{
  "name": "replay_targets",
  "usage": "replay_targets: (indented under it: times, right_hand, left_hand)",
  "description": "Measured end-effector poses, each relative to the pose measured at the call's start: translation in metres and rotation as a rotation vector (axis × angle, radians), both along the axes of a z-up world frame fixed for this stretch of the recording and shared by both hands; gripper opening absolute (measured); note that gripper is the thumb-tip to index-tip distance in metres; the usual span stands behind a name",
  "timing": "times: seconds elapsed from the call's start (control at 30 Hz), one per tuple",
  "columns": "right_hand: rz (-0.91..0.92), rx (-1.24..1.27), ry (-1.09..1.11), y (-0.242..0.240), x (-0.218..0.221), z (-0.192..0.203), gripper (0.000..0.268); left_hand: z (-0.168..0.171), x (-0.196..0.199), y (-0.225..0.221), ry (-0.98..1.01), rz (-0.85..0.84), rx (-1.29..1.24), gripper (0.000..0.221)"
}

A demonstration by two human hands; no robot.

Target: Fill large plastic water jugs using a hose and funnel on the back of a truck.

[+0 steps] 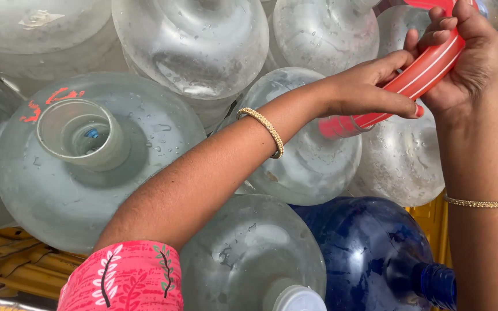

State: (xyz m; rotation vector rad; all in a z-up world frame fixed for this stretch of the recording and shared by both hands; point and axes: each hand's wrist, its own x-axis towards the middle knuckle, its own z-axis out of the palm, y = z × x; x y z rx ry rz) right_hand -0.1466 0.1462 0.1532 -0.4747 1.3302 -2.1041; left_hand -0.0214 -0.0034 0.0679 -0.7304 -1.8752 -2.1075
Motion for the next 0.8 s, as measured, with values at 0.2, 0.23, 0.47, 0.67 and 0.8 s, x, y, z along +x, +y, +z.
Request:
replay_targets:
  times: [0.2,0.23,0.47,0.67,0.8]
  right_hand:
    - [0.062,-0.173,-0.059,0.006,-0.062,0.008,0.050]
    - [0.072,-0.191,-0.051,0.001,-0.054,0.008,0.050]
    - [0.094,-0.237,-0.126,-0.011,-0.056,-0.024,0.056]
    - [0.102,-0.268,-0.174,-0.016,-0.066,-0.027,0.037]
    - [0.030,-0.273,-0.212,-0.017,-0.064,-0.030,0.029]
  left_hand:
    - [0.036,-0.016,0.041,0.018,0.417,-0.087,0.077]
    - [0.038,-0.010,0.044,0.031,0.426,-0.103,0.077]
    - [0.050,0.020,0.061,-0.164,0.616,-0.111,0.061]
    - [0.068,0.020,0.073,-0.322,0.722,-0.232,0.053]
    - [0.077,0.022,0.081,-0.416,0.748,-0.250,0.055]
